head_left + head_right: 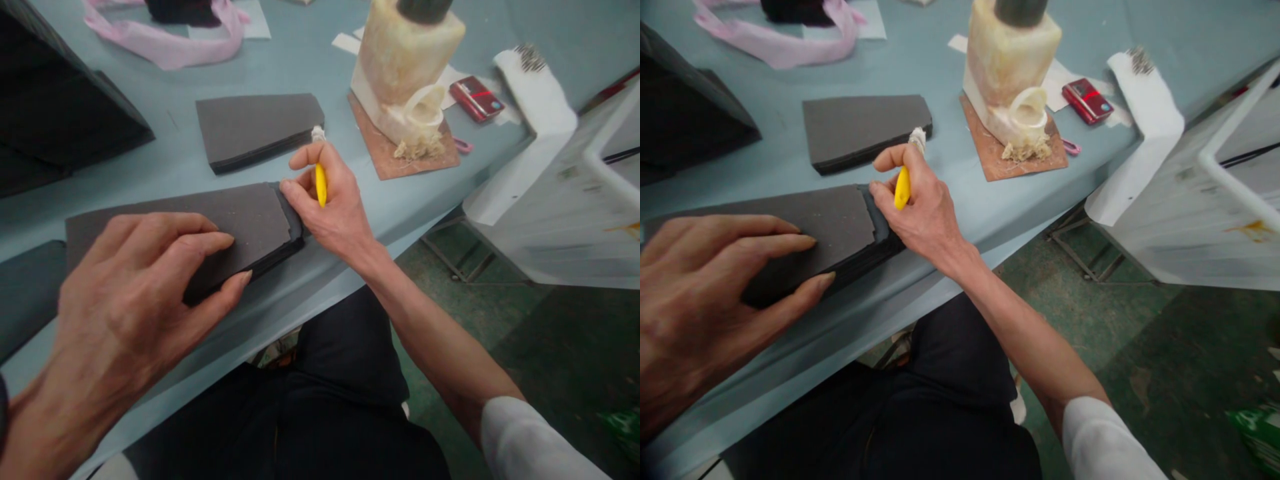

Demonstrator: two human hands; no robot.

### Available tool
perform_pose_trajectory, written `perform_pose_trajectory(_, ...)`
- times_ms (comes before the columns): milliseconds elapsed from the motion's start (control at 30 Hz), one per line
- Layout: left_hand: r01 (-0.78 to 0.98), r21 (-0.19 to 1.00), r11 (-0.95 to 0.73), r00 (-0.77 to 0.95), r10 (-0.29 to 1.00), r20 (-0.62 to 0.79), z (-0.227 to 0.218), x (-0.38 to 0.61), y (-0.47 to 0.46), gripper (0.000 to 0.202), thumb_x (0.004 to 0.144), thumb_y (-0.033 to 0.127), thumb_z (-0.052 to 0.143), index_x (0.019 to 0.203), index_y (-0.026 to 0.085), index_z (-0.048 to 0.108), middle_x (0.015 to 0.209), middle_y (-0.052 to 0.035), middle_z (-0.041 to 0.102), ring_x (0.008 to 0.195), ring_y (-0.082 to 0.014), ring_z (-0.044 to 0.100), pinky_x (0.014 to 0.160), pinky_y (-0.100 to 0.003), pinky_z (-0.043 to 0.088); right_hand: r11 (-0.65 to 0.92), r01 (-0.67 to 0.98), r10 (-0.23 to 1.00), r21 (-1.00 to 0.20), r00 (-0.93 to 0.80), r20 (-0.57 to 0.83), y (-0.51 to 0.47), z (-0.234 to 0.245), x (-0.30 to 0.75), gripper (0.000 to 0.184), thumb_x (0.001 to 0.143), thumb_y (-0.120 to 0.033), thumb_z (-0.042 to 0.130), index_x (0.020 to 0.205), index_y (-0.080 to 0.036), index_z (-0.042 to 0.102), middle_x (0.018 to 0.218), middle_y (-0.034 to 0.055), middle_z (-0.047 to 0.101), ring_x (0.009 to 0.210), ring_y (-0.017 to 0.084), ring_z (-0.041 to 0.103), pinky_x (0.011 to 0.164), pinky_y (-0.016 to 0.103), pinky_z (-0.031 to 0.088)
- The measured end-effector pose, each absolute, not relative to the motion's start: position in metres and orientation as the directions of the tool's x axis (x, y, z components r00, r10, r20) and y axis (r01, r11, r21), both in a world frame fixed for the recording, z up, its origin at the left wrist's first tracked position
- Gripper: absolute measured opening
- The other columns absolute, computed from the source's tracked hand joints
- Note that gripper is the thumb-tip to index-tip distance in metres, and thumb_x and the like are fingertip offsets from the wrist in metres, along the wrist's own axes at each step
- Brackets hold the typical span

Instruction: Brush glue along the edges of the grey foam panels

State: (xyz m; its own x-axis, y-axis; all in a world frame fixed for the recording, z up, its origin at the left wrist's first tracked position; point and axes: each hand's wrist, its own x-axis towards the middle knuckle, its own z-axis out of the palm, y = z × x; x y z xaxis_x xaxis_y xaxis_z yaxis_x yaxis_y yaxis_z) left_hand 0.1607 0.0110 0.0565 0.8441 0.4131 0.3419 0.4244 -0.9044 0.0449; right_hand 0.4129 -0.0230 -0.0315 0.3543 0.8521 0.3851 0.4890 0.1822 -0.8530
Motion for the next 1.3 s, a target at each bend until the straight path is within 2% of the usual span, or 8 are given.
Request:
perform_pose_trajectory(133,0.415,0.035,-0.909,0.848,0.400,0.348,0.056,0.162,0.011,0.020,0.110,0.038,0.063,0.124,0.024,0.065,0.125,-0.0120,0.076,0.109,-0.0370,0.069,0.098,-0.054,0.057,0.154,0.386,0.862,-0.910,0.398,0.314,-0.026,-0.025,0.411,0.021,0.104,-0.038,0.071,0.117,-0.031,0.056,0.083,-0.0062,0.066,0.078,0.017,0.070,0.078,0.035,0.061)
perform_pose_trajectory(300,0.399,0.008,-0.917,0.856,0.375,0.356,0.054,0.161,0.011,0.020,0.109,0.034,0.064,0.127,0.025,0.064,0.124,-0.0110,0.075,0.109,-0.0349,0.069,0.100,-0.050,0.057,0.164,0.317,0.866,-0.934,0.408,0.290,-0.026,-0.020,0.407,0.023,0.100,-0.038,0.072,0.113,-0.030,0.055,0.078,-0.0083,0.065,0.069,0.015,0.066,0.072,0.034,0.058)
perform_pose_trajectory(500,0.401,-0.022,-0.916,0.862,0.369,0.348,0.056,0.164,0.011,0.025,0.111,0.035,0.061,0.133,0.024,0.065,0.123,-0.0115,0.074,0.107,-0.0351,0.068,0.098,-0.051,0.057,0.147,0.318,0.882,-0.937,0.387,0.270,-0.023,-0.019,0.406,0.023,0.098,-0.033,0.074,0.111,-0.030,0.055,0.077,-0.0088,0.066,0.070,0.016,0.067,0.071,0.033,0.058)
perform_pose_trajectory(800,0.424,0.005,-0.906,0.848,0.399,0.348,0.053,0.164,0.012,0.024,0.108,0.035,0.061,0.131,0.031,0.064,0.123,-0.0081,0.073,0.107,-0.0354,0.067,0.097,-0.054,0.058,0.150,0.347,0.889,-0.926,0.364,0.280,-0.023,-0.019,0.407,0.020,0.102,-0.032,0.072,0.115,-0.031,0.057,0.084,-0.0054,0.068,0.078,0.018,0.071,0.080,0.037,0.064)
perform_pose_trajectory(1133,0.414,-0.013,-0.910,0.856,0.384,0.346,0.053,0.164,0.012,0.022,0.109,0.036,0.059,0.128,0.027,0.064,0.122,-0.0103,0.072,0.105,-0.0360,0.067,0.093,-0.054,0.059,0.143,0.386,0.881,-0.911,0.370,0.295,-0.022,-0.019,0.407,0.018,0.103,-0.033,0.072,0.116,-0.032,0.059,0.085,-0.0053,0.068,0.081,0.018,0.070,0.081,0.036,0.063)
perform_pose_trajectory(1300,0.411,-0.039,-0.911,0.859,0.373,0.350,0.054,0.165,0.011,0.020,0.110,0.038,0.059,0.126,0.027,0.064,0.122,-0.0088,0.073,0.105,-0.0344,0.067,0.092,-0.051,0.058,0.142,0.392,0.876,-0.909,0.377,0.300,-0.022,-0.018,0.406,0.017,0.104,-0.029,0.071,0.115,-0.031,0.059,0.085,-0.0053,0.070,0.079,0.017,0.070,0.082,0.036,0.064)
